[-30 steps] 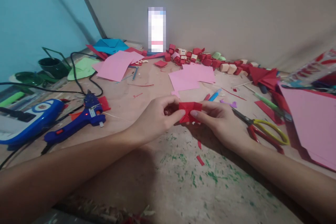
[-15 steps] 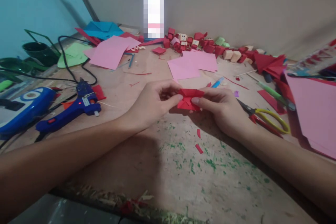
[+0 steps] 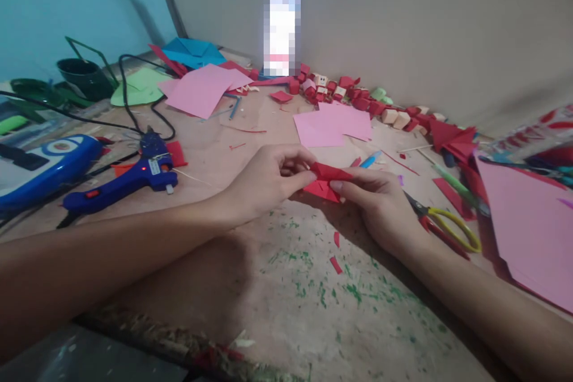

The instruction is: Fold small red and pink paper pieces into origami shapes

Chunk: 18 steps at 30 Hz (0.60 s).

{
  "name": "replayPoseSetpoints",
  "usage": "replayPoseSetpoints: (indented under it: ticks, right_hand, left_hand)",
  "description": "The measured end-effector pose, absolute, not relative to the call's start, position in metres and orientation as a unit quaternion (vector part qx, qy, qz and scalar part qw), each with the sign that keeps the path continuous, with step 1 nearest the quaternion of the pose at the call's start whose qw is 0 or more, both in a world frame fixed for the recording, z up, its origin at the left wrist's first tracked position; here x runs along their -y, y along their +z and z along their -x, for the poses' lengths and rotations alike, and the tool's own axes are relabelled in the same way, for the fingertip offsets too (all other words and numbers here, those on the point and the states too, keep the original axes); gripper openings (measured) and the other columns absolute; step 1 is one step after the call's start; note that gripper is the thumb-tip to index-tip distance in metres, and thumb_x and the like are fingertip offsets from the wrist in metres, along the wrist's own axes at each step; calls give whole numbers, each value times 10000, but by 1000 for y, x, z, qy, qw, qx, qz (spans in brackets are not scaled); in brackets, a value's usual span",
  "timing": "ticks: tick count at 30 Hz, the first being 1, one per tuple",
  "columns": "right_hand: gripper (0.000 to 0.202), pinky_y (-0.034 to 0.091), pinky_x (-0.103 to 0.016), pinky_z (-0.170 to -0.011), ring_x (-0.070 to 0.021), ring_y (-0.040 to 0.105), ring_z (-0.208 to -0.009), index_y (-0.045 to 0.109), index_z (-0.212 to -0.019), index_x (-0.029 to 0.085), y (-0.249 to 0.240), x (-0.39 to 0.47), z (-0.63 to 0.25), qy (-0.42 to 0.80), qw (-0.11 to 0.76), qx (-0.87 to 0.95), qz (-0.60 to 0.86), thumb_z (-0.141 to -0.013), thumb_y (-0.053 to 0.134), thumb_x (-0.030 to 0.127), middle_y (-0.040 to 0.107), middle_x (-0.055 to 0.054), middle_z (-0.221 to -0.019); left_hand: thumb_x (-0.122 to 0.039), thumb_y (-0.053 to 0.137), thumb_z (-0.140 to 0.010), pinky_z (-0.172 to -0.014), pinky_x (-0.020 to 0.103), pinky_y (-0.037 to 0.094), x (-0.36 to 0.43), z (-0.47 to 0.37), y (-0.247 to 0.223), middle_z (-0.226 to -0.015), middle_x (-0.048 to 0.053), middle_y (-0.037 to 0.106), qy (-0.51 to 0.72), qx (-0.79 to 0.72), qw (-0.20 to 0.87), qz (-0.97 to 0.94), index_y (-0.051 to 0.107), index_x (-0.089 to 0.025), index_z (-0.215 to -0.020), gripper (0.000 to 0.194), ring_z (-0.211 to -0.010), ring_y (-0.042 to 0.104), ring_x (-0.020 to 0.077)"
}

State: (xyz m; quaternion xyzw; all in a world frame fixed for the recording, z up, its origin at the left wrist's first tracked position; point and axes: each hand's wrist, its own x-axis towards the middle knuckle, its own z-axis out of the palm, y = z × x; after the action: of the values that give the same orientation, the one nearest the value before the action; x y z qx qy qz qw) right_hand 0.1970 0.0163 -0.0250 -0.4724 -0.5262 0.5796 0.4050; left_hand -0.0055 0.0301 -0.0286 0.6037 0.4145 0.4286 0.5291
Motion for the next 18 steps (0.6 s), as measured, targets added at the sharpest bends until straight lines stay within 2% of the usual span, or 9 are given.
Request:
replayPoseSetpoints:
  ticks: [5, 8, 15, 18]
  right_hand:
    - [172, 597, -275, -708, -163, 733, -744, 851, -997, 247, -25, -16, -197, 596, 424, 506, 458, -848, 780, 201, 811, -42, -876]
    - [155, 618, -276, -685, -167, 751, -731, 850, -979, 248, -26, -16, -198, 600, 432, 495, 456, -853, 772, 202, 819, -53, -955]
    - [131, 597, -232, -624, -139, 739, -644, 848, -961, 246, -25, -13, -196, 594, 427, 498, 465, -866, 760, 224, 808, -37, -830]
    - [105, 598, -227, -628, -128, 730, -643, 849, -919, 252, -25, -11, -194, 594, 428, 504, 459, -852, 776, 219, 801, -20, -834]
  left_hand:
    - [-152, 665, -862, -503, 185, 524, -28, 8, -28, -724, -11, 666, 407, -389, 582, -586, 688, -147, -988, 129, -570, 640, 98]
    - [-150, 641, -877, -508, 202, 537, -28, 10, -28, -716, -13, 667, 403, -370, 590, -594, 677, -165, -1012, 141, -570, 653, 110]
    - [-212, 627, -913, -505, 192, 506, -27, 11, -26, -701, -18, 647, 401, -347, 606, -593, 649, -163, -999, 102, -557, 626, 97]
    - [-258, 661, -912, -585, 209, 531, -24, 8, -27, -747, -11, 669, 408, -357, 563, -624, 659, -170, -992, 119, -639, 655, 111]
